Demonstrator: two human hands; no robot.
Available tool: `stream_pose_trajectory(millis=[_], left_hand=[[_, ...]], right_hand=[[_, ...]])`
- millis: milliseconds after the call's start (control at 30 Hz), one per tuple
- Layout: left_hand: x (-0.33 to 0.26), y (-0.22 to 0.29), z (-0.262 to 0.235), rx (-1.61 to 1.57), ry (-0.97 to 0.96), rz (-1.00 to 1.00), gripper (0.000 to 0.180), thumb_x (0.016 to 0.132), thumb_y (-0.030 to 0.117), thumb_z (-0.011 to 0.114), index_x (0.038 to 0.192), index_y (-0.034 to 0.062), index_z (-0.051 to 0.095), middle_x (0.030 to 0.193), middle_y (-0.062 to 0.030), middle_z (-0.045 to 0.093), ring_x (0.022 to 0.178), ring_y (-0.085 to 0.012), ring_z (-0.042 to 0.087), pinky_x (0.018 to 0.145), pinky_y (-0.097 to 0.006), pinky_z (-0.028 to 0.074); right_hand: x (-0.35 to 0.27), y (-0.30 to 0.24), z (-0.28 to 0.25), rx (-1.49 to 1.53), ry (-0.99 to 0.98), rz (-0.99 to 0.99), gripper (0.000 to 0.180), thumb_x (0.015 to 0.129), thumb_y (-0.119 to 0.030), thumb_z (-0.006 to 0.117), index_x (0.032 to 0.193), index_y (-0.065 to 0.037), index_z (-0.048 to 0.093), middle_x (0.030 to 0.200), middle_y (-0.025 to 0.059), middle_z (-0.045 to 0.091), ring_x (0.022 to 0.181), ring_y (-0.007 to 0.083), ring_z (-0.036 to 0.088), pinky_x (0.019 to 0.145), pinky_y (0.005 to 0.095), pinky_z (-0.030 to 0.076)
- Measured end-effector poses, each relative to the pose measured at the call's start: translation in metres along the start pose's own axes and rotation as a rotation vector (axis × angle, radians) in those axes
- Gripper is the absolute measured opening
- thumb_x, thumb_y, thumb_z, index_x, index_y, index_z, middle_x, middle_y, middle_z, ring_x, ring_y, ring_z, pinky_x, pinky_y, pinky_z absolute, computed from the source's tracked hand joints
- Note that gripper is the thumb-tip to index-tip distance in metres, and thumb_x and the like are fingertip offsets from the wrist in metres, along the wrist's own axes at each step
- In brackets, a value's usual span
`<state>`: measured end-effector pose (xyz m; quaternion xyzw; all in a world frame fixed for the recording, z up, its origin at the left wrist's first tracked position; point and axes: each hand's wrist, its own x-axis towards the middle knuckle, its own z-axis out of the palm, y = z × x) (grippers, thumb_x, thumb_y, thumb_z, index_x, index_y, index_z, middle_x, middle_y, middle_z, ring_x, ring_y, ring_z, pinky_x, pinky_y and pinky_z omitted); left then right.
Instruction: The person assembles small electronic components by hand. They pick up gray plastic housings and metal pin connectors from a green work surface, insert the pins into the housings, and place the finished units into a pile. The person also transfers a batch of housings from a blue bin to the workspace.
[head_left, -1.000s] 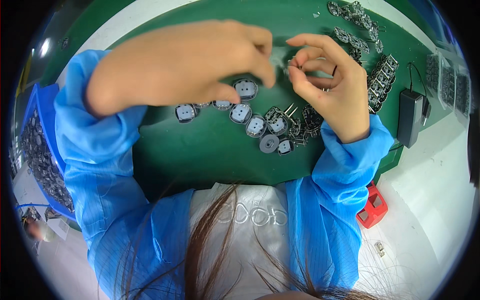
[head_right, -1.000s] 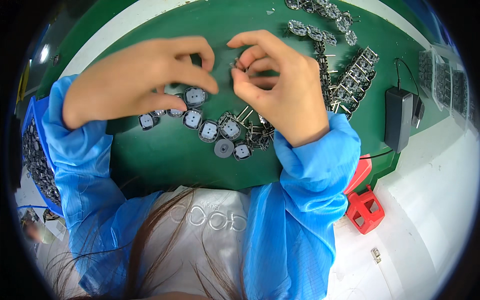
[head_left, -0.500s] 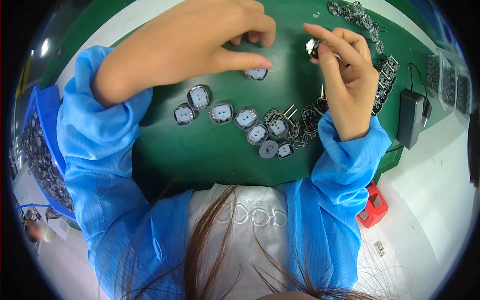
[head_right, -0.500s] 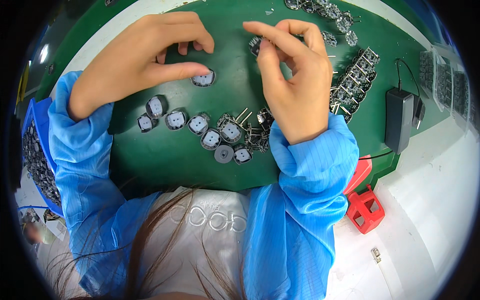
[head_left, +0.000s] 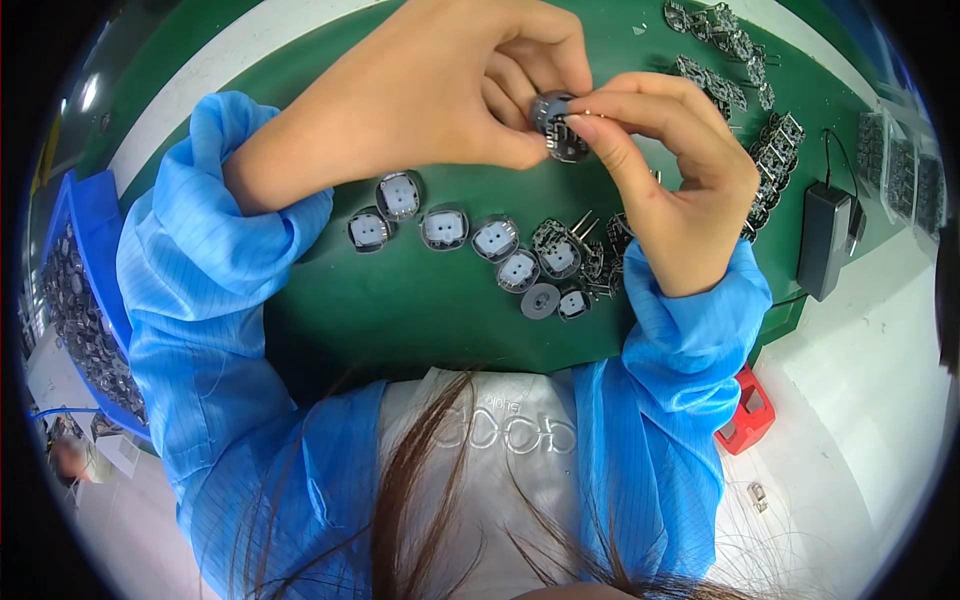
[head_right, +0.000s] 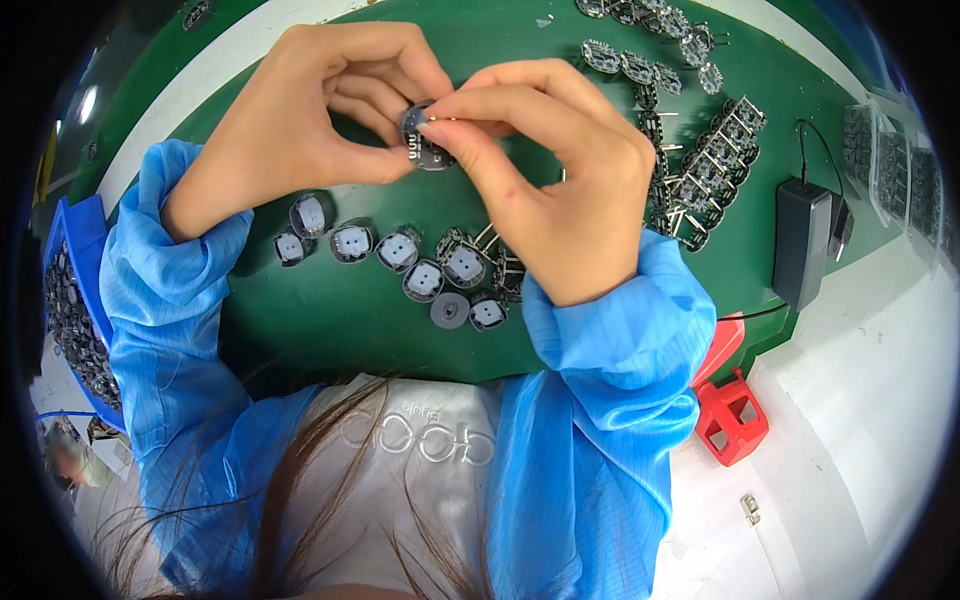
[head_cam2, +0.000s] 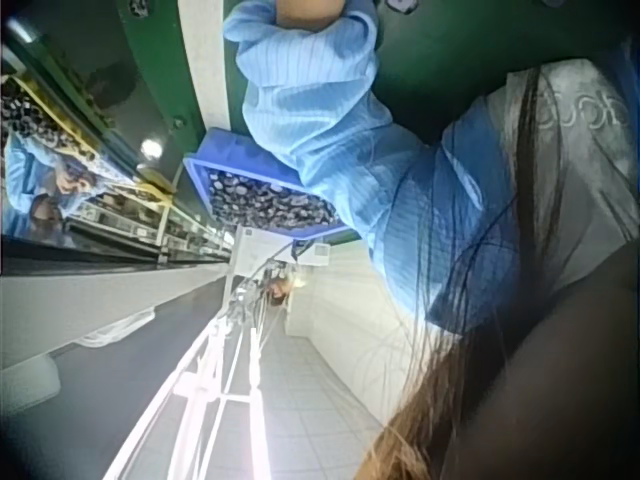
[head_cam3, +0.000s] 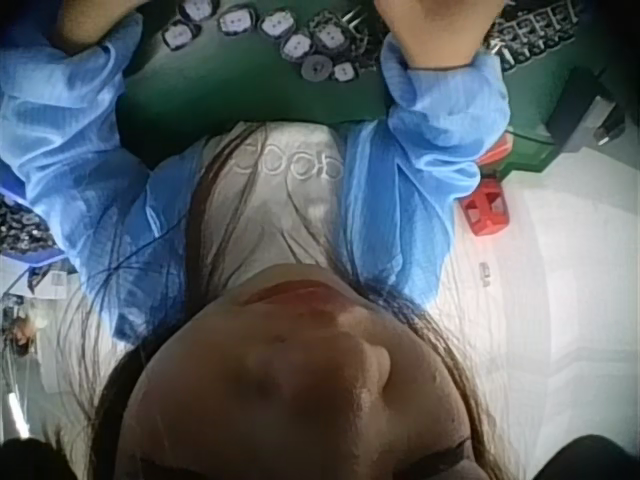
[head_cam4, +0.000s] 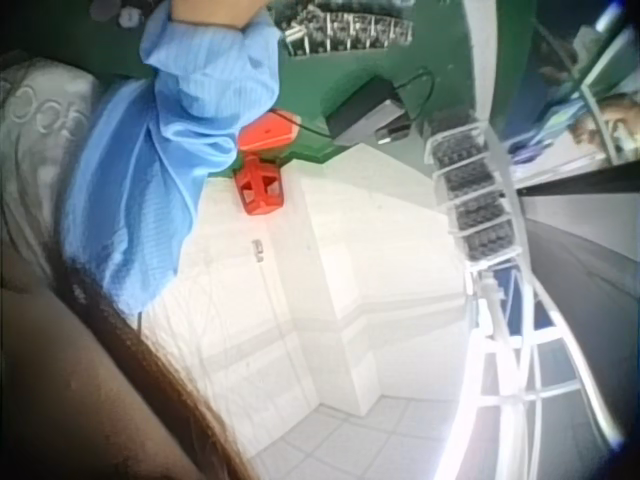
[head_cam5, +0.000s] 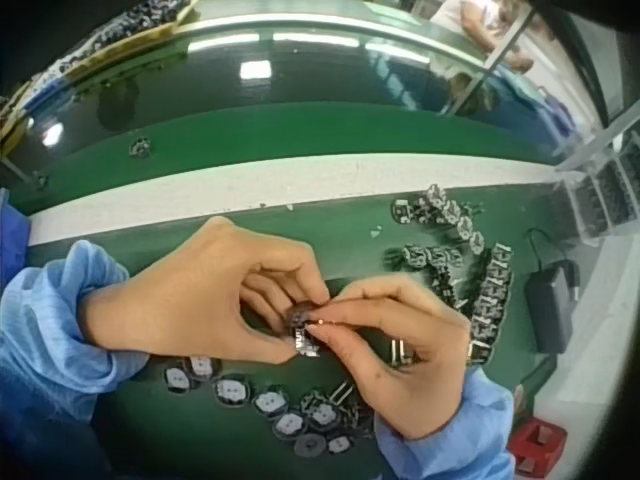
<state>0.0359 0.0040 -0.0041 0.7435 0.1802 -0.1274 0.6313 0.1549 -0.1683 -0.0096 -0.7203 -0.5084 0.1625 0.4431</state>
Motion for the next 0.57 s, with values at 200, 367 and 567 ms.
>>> stream_pose_trajectory(millis=[200,367,567], left_hand=[[-0.006,0.005,0.003,-0.058,0.048,0.240,0.027,0.076,-0.001,0.078,0.099,-0.0061,0.065,0.079,-0.0030,0.068,0.072,0.0001,0.058,0.060,-0.015,0.047],[-0.012,0.015,0.003,-0.091,0.025,0.216,0.025,0.079,0.000,0.077,0.100,-0.0073,0.066,0.077,-0.0010,0.067,0.070,0.0012,0.057,0.060,-0.014,0.046],[-0.004,-0.004,0.004,-0.313,-0.035,0.288,0.029,0.080,-0.001,0.075,0.108,-0.0063,0.067,0.085,-0.0056,0.071,0.078,-0.0027,0.062,0.065,-0.014,0.048]], right_hand=[[0.000,0.002,0.003,-0.023,0.111,-0.091,0.016,0.075,0.006,0.076,0.090,0.000,0.074,0.094,0.0100,0.069,0.084,0.0170,0.067,0.076,0.0277,0.053],[0.002,0.000,0.001,-0.113,0.175,-0.210,0.019,0.073,0.007,0.077,0.090,-0.001,0.074,0.092,0.0093,0.070,0.084,0.0177,0.067,0.073,0.0285,0.054],[0.003,-0.002,0.012,-0.279,0.295,-0.294,0.022,0.072,0.007,0.078,0.091,-0.003,0.075,0.096,0.0063,0.070,0.083,0.0227,0.068,0.075,0.0287,0.054]])
